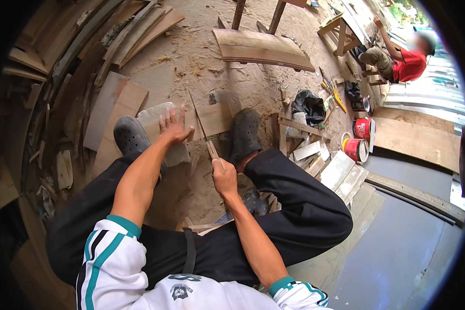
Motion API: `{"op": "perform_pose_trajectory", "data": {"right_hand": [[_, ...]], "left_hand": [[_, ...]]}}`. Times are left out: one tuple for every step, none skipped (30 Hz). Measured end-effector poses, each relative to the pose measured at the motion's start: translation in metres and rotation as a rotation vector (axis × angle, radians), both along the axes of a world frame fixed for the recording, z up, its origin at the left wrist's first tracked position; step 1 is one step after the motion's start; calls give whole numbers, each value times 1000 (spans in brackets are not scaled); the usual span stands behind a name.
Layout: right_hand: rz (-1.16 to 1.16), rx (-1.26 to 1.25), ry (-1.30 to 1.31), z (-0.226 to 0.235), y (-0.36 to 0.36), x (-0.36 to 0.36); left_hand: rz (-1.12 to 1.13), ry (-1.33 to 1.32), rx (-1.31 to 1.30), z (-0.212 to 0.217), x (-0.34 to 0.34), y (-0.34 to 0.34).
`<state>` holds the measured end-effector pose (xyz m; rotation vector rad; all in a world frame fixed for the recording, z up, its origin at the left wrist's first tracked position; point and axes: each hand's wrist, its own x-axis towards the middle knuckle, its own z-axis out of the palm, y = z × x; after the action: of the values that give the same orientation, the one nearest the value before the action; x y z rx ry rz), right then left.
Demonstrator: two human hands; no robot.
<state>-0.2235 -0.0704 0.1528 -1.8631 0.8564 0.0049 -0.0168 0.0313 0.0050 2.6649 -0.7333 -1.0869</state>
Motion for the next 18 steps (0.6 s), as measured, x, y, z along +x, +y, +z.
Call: {"op": "perform_pose_trajectory", "data": {"right_hand": [[9,14,-9,2,5,-5],[12,24,-14,13,13,-17],[19,28,-21,30,18,-30],[22,65,22,58,25,-51],[-17,82,18,82,31,-71],[-57,98,17,94,34,-82],[-34,88,25,88,28,-82],[-17,81,38,75,24,-78],[1,75,49,58,18,-71],[19,24,-24,28,9,-51],[37,-27,-87,5,3,-33],[22,-1,-61,4,-2,-16],[3,26,-32,9,-2,-5],[11,34,-33,18,4,-13],[19,43,-33,33,13,-34],[39,45,-45,50,17,-51],[52,90,21,71,20,-73],[7,90,22,91,25,-79]], "left_hand": [[5,-8,8,-3,1,5],[3,-11,12,-5,2,9],[-1,-20,29,-7,4,12],[-4,-28,44,-8,4,17],[-11,-36,53,-8,6,16],[-6,-35,54,-5,7,10],[-3,-34,59,0,8,4],[-5,-29,68,2,6,3],[-6,-15,59,3,3,3],[-4,-10,45,4,4,1],[-3,4,31,4,-1,-1],[4,0,27,4,0,0],[6,-2,24,3,0,1],[6,1,20,1,2,6],[-1,0,42,-1,-1,11],[4,-14,57,-4,2,15],[6,-25,67,-4,7,13],[12,-32,45,-3,10,10]]}}
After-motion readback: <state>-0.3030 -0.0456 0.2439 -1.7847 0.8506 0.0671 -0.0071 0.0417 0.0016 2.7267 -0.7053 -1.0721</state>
